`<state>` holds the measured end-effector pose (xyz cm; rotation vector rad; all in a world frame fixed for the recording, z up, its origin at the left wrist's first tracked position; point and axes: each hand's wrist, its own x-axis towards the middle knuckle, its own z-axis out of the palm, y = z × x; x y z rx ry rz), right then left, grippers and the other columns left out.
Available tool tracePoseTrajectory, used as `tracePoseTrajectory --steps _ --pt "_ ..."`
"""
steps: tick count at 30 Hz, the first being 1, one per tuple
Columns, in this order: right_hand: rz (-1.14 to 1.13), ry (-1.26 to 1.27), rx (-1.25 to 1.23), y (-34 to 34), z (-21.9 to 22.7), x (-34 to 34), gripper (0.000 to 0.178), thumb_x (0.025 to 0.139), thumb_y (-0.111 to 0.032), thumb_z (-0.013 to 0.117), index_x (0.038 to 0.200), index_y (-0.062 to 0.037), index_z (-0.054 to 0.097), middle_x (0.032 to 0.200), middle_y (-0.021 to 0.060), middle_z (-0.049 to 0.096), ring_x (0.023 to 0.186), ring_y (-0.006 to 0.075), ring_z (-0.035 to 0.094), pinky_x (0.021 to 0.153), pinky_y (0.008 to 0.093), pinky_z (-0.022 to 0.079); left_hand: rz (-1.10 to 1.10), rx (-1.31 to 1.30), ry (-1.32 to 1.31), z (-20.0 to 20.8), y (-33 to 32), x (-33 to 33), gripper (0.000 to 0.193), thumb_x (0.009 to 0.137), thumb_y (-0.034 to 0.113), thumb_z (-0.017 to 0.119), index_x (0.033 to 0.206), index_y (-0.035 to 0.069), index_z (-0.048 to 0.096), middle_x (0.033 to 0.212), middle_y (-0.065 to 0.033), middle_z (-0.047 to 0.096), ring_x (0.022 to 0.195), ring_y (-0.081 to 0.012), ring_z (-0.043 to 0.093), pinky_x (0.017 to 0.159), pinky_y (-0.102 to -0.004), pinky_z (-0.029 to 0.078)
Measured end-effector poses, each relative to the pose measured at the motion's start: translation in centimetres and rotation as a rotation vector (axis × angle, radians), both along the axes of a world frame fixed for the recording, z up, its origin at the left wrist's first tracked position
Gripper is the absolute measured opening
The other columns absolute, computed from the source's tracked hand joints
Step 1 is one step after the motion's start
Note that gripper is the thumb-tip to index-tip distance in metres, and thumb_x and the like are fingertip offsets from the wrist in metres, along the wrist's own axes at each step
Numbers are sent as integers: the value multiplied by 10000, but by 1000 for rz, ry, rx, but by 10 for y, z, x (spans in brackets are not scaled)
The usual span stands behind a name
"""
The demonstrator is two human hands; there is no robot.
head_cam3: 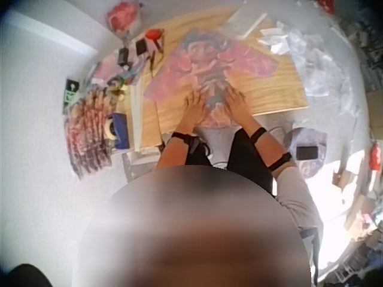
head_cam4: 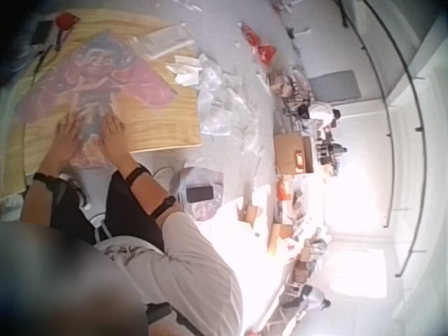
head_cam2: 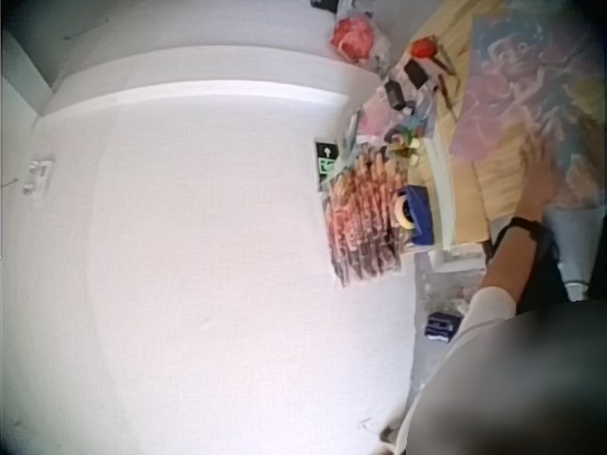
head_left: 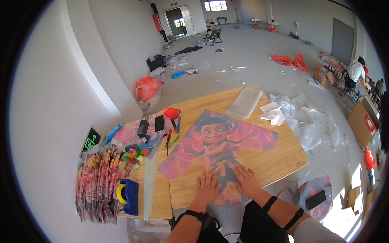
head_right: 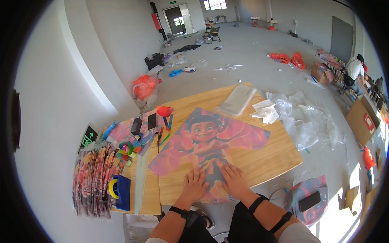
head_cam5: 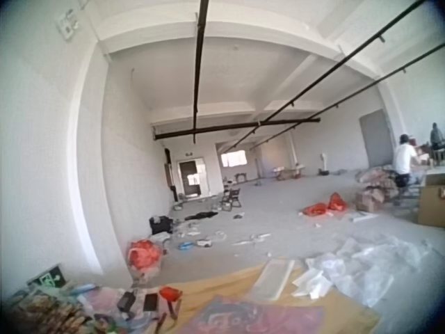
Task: Assemble a kite by attaching the central rod and spine to the printed kite sail using adhesive strips.
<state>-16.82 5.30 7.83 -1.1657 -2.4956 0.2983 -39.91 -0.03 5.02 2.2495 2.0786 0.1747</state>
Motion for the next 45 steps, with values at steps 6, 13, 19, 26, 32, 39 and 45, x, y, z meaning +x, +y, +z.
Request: tracePoseTrajectory --steps 6,13,19,26,32,39,45 --pt "108 -151 66 -33 -14 1 662 910 -392 595 1476 -91 428 1573 98 369 1450 332 330 1165 564 240 -18 -10 -49 2 0 2 834 960 557 493 1594 119 172 1658 -156 121 1505 -431 132 1168 -638 136" --pt "113 -159 102 -30 -11 0 688 905 -425 591 1482 -90 421 1575 92 365 1459 319 320 1178 571 213 -1 -41 -108 2 3 -3 822 965 523 509 1595 123 165 1661 -159 108 1510 -418 134 1162 -648 125" --pt "115 -115 94 -22 -15 -1 674 917 -454 577 1479 -112 432 1575 68 369 1467 285 312 1187 558 199 -87 -76 -111 3 3 -13 718 997 473 464 1590 158 208 1662 -118 142 1506 -419 145 1160 -648 123" --pt "161 -177 113 -10 -12 1 672 952 -499 530 1506 -145 395 1593 62 341 1482 278 282 1203 537 171 10 1 -29 0 2 0 645 1023 473 400 1587 202 244 1671 -59 133 1508 -389 168 1170 -642 124" --pt "176 -186 103 -1 -13 -1 674 954 -497 524 1515 -151 382 1594 62 341 1486 282 277 1208 547 150 49 24 -66 1 5 0 673 1014 476 425 1584 169 242 1657 -88 175 1505 -383 182 1183 -607 140" --pt "183 -241 81 -5 -12 -1 711 954 -511 506 1541 -148 336 1611 74 313 1494 296 263 1213 553 120 126 212 -129 -4 24 0 743 966 471 514 1558 84 284 1617 -146 270 1481 -385 240 1189 -552 173" --pt "207 -294 85 -6 -10 -2 713 963 -507 493 1549 -138 320 1621 88 290 1497 320 251 1208 565 116 118 293 -72 -18 60 8 746 952 490 516 1537 61 341 1596 -139 318 1460 -406 264 1205 -531 170"
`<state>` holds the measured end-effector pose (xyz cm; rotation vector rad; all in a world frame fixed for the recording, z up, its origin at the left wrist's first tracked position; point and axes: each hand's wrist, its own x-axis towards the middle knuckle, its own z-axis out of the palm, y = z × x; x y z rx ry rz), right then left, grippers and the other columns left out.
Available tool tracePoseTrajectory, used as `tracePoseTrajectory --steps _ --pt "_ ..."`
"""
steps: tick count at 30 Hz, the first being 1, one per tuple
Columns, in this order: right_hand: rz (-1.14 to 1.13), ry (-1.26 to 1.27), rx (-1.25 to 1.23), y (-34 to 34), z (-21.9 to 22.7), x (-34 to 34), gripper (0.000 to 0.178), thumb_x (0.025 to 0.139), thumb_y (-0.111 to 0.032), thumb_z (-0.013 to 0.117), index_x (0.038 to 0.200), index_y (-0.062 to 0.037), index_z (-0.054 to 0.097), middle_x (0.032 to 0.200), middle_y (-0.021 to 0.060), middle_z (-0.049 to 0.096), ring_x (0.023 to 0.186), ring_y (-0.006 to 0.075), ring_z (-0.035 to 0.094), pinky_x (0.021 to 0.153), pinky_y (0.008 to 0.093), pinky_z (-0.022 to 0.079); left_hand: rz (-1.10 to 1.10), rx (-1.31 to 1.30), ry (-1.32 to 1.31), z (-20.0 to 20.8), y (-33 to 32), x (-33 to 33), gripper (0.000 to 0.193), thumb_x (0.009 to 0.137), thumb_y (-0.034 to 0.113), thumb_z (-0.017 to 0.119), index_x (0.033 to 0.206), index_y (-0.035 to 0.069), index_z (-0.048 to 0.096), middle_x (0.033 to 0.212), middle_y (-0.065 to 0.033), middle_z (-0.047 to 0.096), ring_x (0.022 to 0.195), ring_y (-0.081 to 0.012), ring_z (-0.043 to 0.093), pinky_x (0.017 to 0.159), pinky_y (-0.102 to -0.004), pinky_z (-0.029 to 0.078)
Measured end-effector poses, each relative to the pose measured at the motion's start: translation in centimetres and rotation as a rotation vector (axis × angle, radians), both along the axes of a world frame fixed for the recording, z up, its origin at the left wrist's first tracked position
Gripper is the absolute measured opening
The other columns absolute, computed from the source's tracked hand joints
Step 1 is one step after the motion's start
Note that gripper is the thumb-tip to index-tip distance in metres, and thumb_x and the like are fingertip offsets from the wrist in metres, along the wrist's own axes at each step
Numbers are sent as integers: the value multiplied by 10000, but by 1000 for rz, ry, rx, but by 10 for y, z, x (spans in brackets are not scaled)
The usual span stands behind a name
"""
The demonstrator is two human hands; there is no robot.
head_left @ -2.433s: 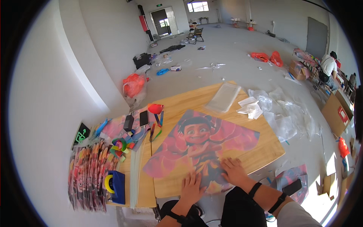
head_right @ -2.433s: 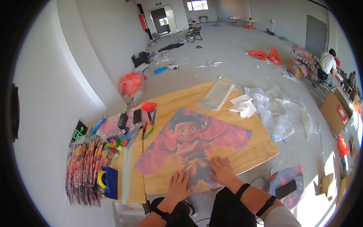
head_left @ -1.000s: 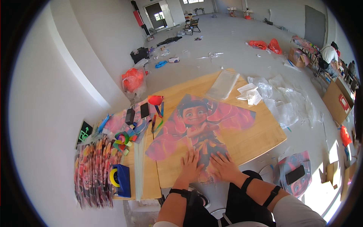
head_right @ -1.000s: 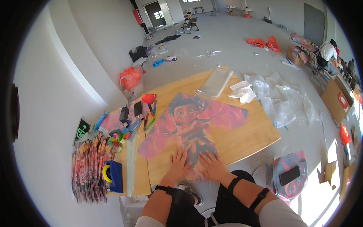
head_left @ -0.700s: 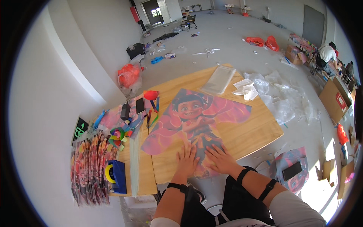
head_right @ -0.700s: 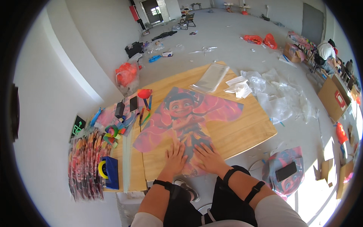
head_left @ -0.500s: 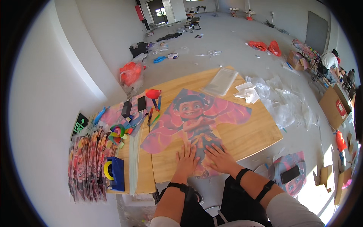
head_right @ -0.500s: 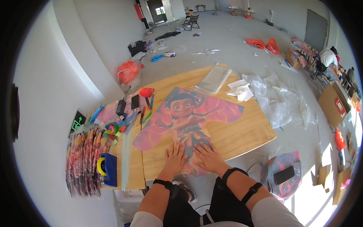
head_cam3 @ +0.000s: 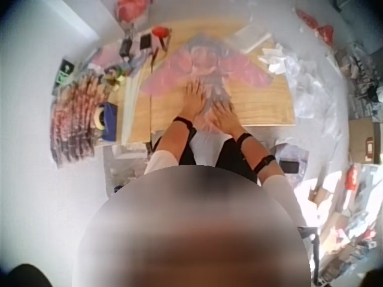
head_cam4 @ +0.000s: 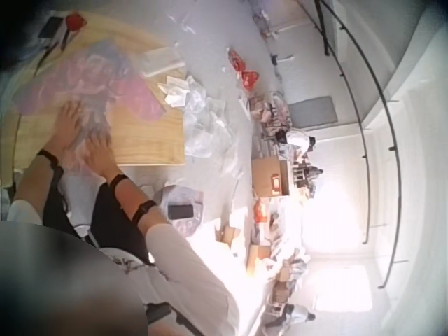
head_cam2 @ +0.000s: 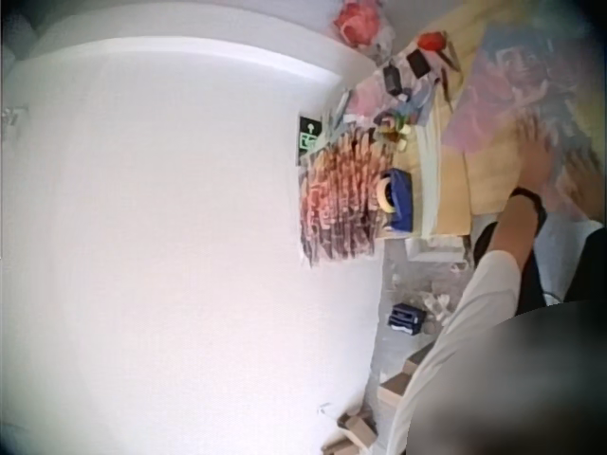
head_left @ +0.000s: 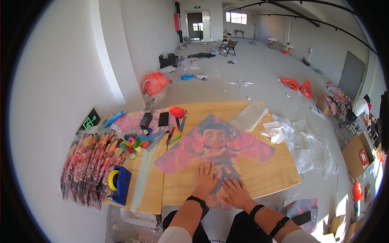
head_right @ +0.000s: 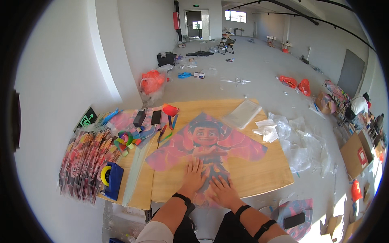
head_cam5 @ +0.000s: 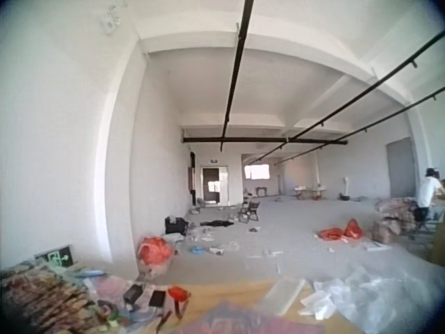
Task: Assemble a kite by attaching the central rod and spine to the printed kite sail using adhesive strips.
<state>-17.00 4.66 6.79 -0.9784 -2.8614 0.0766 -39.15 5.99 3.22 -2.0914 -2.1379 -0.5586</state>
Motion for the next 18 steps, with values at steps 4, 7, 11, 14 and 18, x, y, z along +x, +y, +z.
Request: tracePoseTrajectory --steps 4,7,11,14,18 --pt "-18 -22 8 1 -3 -2 694 977 -531 450 1548 -155 330 1631 69 279 1507 293 239 1212 563 101 70 -50 16 -2 24 3 741 960 515 481 1541 77 343 1601 -136 309 1466 -401 252 1207 -529 171" --pt "-24 -33 11 5 -4 0 695 983 -539 429 1551 -153 322 1633 71 273 1510 296 229 1211 569 94 180 -99 51 6 40 9 716 979 502 448 1555 98 320 1607 -125 302 1473 -395 239 1213 -524 155" --pt "-32 -39 -13 5 -4 -1 686 990 -539 406 1551 -153 323 1632 77 272 1512 300 222 1208 578 91 -26 -118 6 9 47 27 648 1011 476 375 1567 150 303 1636 -88 256 1500 -361 203 1221 -530 122" --pt "-31 19 -53 6 0 -1 649 995 -507 419 1529 -142 366 1609 90 318 1501 311 250 1209 574 98 -44 -171 36 8 48 32 628 1023 470 337 1576 179 279 1655 -66 210 1520 -337 162 1224 -536 102" --pt "35 426 -352 21 -7 14 504 976 -373 546 1394 -91 553 1496 133 486 1439 348 373 1222 523 133 -51 -201 11 6 54 29 659 1015 485 360 1583 170 248 1654 -80 202 1520 -346 157 1207 -575 114"
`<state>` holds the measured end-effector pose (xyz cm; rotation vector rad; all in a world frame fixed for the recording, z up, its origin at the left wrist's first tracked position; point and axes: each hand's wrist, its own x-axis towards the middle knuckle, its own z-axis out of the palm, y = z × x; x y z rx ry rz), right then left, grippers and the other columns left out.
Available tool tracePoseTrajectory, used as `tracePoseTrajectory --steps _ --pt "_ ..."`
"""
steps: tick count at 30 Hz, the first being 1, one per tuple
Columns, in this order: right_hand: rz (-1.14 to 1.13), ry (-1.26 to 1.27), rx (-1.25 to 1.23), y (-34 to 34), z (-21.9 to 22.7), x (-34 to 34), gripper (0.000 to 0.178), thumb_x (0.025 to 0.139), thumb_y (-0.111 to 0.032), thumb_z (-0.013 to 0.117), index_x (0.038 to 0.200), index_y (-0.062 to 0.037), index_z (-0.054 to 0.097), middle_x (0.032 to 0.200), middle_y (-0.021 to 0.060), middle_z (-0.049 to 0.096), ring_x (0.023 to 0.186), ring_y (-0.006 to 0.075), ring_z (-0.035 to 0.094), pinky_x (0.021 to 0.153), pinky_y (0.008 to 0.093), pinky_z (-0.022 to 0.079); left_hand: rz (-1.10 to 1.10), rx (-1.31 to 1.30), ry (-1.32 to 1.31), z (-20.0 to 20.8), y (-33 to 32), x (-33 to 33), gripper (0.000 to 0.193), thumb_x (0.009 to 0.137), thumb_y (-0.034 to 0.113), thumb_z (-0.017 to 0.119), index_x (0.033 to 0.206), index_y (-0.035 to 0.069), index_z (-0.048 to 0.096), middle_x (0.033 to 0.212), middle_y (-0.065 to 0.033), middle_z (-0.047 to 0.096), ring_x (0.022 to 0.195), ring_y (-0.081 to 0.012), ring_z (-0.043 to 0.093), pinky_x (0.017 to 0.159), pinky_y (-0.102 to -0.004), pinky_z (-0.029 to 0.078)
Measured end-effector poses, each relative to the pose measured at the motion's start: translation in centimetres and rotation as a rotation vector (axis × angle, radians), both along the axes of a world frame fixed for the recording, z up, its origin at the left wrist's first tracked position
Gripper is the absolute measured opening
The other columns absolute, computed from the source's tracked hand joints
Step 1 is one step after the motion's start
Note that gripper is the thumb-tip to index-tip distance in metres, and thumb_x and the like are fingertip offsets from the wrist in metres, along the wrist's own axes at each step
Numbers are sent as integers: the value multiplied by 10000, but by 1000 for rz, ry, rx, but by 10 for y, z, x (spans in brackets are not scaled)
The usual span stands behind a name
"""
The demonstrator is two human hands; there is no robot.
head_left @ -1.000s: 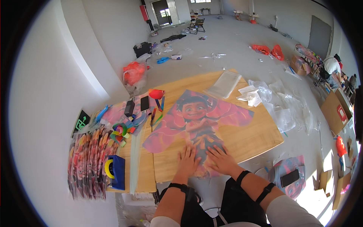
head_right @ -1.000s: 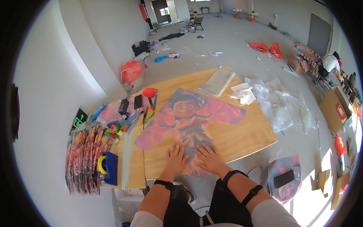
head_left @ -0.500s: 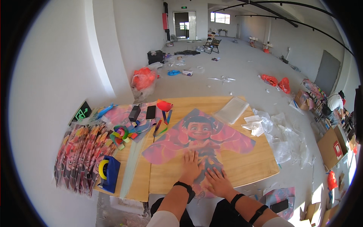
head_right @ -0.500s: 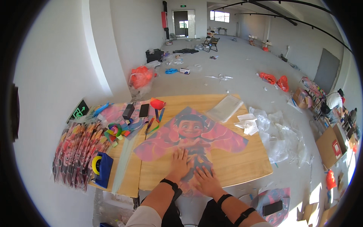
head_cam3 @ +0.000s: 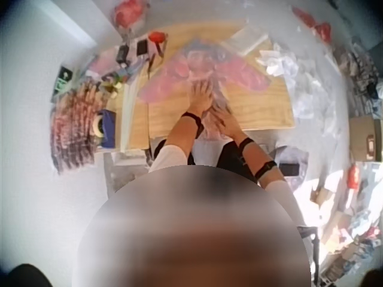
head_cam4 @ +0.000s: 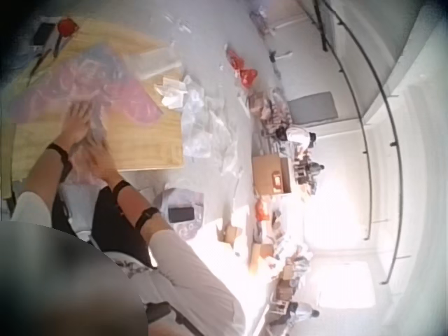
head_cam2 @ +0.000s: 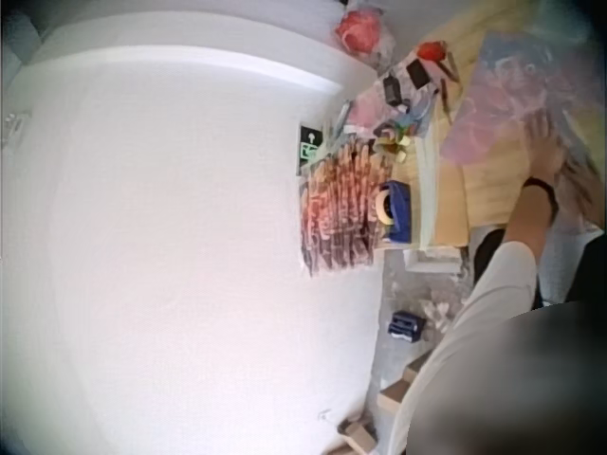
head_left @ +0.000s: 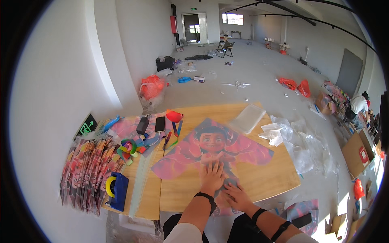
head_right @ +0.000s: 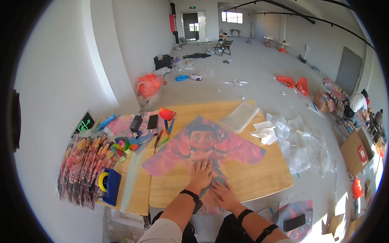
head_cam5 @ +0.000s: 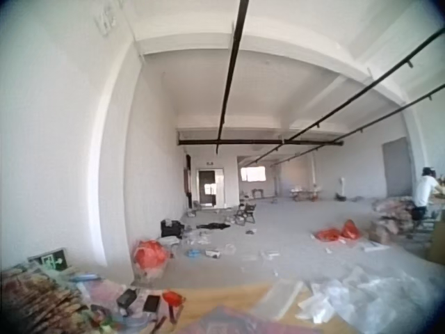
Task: Assemble a kite by attaching the central rod and spine to the printed kite sail using adhesive strips.
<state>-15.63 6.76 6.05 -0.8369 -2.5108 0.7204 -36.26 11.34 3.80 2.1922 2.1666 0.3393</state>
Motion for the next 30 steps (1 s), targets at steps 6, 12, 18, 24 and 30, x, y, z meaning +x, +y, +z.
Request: tracePoseTrajectory --steps 6,12,18,24,30 --pt "-216 464 -815 -10 -5 24 284 1029 -173 515 1209 -18 671 1282 86 659 1214 212 597 1047 373 452 6 -160 -41 11 4 0 722 1011 514 385 1588 119 205 1673 -71 130 1527 -341 134 1208 -581 93" --pt "-134 554 -871 -53 10 68 267 1046 -203 530 1203 -40 673 1042 74 703 950 139 656 848 287 540 -50 -137 -72 18 -41 -1 785 974 482 505 1575 72 211 1618 -169 257 1436 -449 299 1161 -584 239" --pt "-121 249 -1089 -119 14 126 251 1045 -190 529 1138 -26 695 910 63 710 755 100 657 655 237 550 -58 -188 -686 60 -140 -24 667 908 381 603 1469 61 438 1387 -215 560 1290 -365 528 1080 -455 409" --pt "-297 469 -960 -135 5 127 264 1048 -192 503 999 4 673 772 76 666 589 119 611 506 247 514 546 102 -829 50 -251 -113 465 859 237 722 1280 76 605 1234 -157 638 1086 -291 647 894 -405 525" --pt "-320 393 -919 -140 5 130 242 1041 -178 500 1003 -6 666 766 77 662 577 112 603 474 221 483 1125 401 -139 33 -355 -190 461 786 296 776 1178 125 603 1041 -98 641 975 -329 641 819 -470 515"
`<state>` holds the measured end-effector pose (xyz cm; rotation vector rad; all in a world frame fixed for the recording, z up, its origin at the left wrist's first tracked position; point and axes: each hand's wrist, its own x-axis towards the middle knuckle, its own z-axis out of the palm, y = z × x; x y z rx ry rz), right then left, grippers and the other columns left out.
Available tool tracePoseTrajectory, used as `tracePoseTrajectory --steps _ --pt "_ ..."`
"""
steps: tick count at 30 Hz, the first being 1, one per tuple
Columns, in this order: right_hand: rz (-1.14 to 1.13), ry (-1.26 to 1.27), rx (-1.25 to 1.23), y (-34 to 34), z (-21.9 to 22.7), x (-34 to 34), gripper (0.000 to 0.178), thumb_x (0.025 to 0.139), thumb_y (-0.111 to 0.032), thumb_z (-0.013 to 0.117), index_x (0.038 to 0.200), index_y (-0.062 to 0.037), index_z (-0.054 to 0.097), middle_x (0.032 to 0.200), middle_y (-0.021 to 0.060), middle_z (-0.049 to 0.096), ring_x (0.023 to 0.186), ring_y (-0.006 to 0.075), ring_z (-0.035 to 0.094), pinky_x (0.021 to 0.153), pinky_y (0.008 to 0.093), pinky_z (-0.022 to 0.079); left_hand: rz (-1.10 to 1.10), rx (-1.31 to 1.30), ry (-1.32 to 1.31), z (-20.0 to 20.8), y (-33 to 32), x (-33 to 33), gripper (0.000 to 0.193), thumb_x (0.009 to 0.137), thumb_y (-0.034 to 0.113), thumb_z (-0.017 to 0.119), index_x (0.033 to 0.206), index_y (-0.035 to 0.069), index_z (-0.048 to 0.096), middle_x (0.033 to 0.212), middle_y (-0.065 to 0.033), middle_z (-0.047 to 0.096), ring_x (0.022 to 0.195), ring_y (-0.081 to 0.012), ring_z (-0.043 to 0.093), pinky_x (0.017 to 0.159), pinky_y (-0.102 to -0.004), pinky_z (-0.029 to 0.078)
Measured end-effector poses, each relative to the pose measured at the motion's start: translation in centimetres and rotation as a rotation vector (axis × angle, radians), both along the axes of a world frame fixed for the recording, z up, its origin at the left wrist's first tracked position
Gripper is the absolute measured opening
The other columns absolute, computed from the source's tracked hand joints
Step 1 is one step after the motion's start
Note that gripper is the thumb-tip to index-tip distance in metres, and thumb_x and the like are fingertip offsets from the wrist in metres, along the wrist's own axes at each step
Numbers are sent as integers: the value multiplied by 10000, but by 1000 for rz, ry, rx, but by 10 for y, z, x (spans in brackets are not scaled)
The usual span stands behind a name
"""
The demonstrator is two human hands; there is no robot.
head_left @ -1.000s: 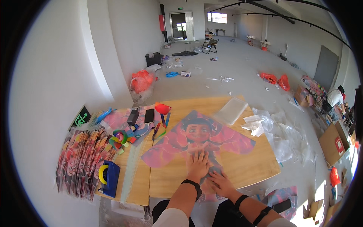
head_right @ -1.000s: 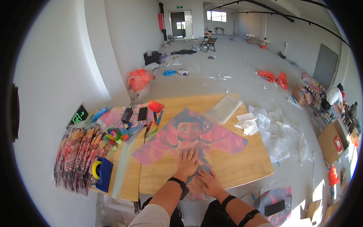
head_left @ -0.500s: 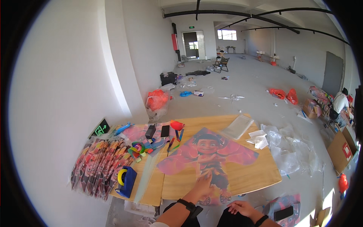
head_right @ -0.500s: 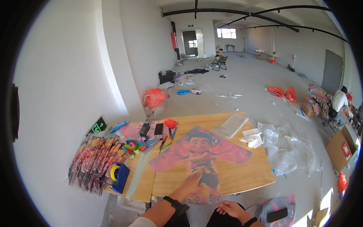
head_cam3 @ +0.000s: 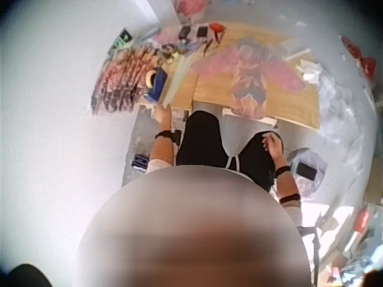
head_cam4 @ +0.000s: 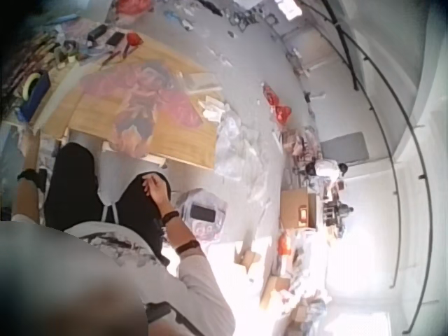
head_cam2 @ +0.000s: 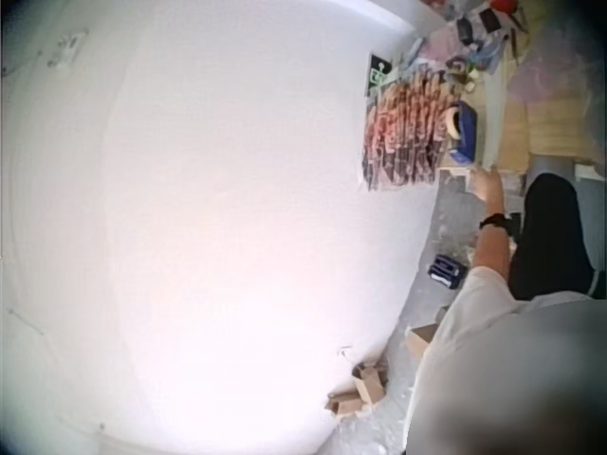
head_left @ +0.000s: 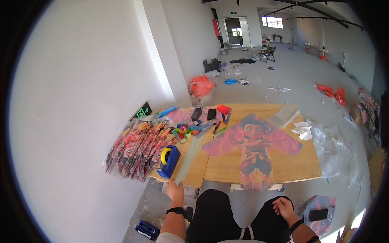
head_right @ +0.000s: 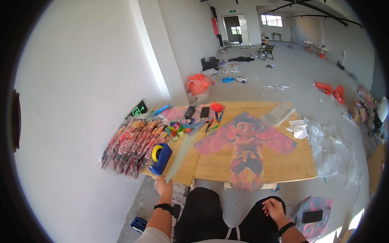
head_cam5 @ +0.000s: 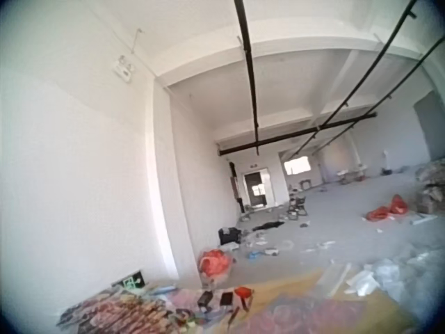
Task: Assemble a kite by attaching the central rod and spine to the printed kite sail using adhesive strips.
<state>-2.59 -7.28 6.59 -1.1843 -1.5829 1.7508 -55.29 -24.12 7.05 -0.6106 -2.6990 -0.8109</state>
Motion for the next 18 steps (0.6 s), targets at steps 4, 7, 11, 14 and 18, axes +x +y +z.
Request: tracePoseTrajectory --steps 4,7,11,14,18 --pt "8 -36 83 -14 10 1 215 1019 -151 531 1000 -11 692 785 73 682 587 102 609 500 233 497 26 57 -224 -7 -22 -30 361 795 299 776 1090 127 661 1007 -104 695 985 -330 664 832 -465 523" --pt "34 -99 94 -17 12 -1 203 1010 -149 544 1005 -13 694 796 68 688 599 101 619 509 235 497 16 75 -305 -16 -22 -49 304 790 301 784 996 95 697 965 -144 724 968 -351 685 837 -459 536" --pt "-6 -154 47 -19 15 0 198 1002 -144 552 1001 -9 697 795 65 691 612 105 632 513 237 498 -64 91 -277 -22 -20 -62 241 805 273 776 903 62 715 924 -129 741 917 -352 700 825 -466 546" --pt "-43 -155 55 -19 11 3 198 998 -141 553 996 -7 698 785 63 689 611 107 635 513 238 499 -63 118 -250 -22 -13 -61 206 803 234 767 888 50 733 879 -155 737 874 -342 712 804 -437 557" --pt "-44 -210 99 -17 10 1 207 1004 -145 532 989 -5 683 791 77 688 613 124 647 496 246 492 -137 189 -260 -26 -18 -69 169 795 194 756 894 57 756 852 -173 734 847 -327 722 802 -416 561"
